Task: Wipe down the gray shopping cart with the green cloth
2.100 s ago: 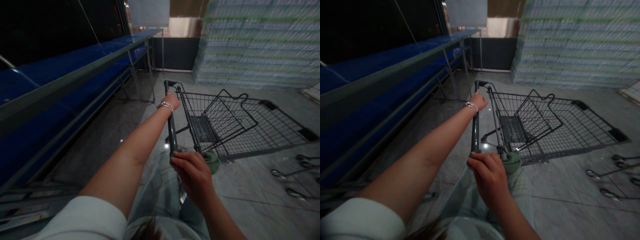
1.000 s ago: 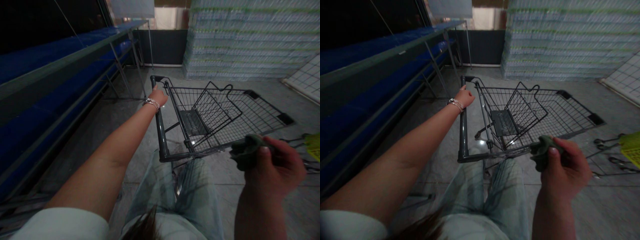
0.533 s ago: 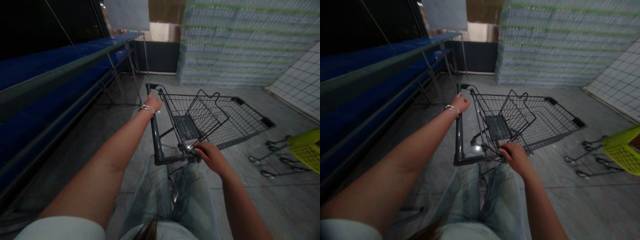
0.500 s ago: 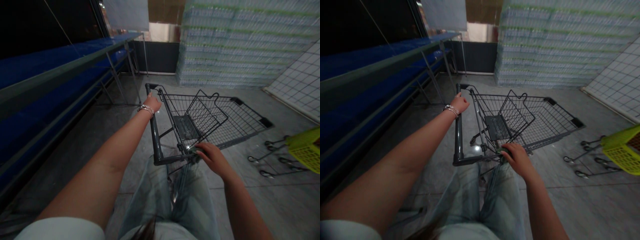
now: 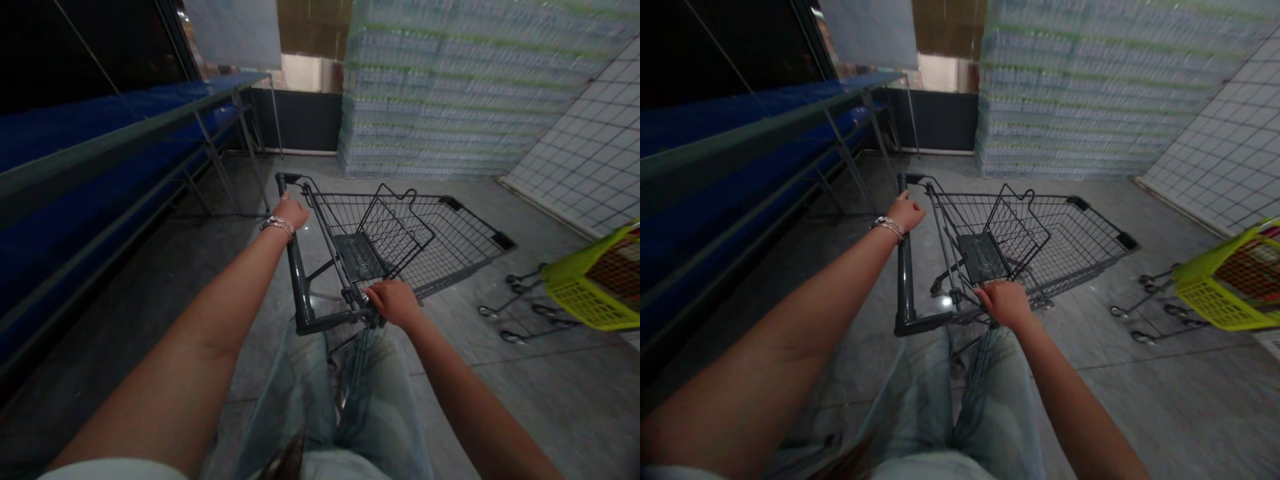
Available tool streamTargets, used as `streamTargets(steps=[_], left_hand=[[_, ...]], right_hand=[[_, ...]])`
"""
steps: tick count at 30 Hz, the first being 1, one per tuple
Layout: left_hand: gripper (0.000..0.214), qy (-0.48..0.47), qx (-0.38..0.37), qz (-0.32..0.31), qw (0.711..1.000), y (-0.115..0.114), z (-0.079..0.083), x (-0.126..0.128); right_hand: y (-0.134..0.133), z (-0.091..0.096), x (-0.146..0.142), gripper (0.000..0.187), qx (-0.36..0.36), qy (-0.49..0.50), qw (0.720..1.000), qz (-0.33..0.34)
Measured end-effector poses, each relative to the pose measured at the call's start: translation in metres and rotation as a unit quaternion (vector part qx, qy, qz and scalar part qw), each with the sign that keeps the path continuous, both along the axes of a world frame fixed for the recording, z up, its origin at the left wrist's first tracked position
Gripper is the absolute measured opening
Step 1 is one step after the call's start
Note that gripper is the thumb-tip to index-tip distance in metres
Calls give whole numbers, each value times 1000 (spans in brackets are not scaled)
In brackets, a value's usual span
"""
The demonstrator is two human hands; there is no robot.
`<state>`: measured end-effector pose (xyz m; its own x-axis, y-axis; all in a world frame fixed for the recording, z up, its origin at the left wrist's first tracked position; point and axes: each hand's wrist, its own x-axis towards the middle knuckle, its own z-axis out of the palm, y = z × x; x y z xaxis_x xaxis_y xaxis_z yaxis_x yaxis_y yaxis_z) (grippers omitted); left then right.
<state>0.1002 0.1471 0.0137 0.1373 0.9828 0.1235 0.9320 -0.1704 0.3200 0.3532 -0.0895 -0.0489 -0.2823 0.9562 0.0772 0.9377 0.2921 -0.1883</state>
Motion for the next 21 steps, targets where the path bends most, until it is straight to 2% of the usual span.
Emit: streamTargets(steps=[2, 4, 9, 12, 14, 17, 19, 21], left_hand=[[45, 2, 1, -4, 1000, 0, -1, -1], [44, 2, 5, -4, 1000, 0, -1, -2], [38, 11, 5, 5, 1000, -5, 0, -3], [35, 18, 9, 4, 1000, -6, 0, -1], [33, 17, 17, 4, 1000, -4, -2, 0], [32, 11, 21, 0, 1000, 7, -7, 0], [32, 13, 21, -10, 1000, 19, -10, 1], [33, 18, 25, -24, 999, 31, -11, 0]], right_hand=[[2, -6, 9, 52, -18, -40, 999, -8], [0, -16, 35, 49, 20, -26, 999, -4], [6, -35, 144, 51, 156, 86, 980, -85], [20, -35, 202, 54, 163, 95, 970, -153], [29, -32, 222, 54, 151, 85, 965, -197], [36, -33, 217, 56, 142, 57, 948, -278], [37, -38, 191, 58, 143, 47, 933, -326], [32, -44, 150, 61, 149, 59, 928, -335]])
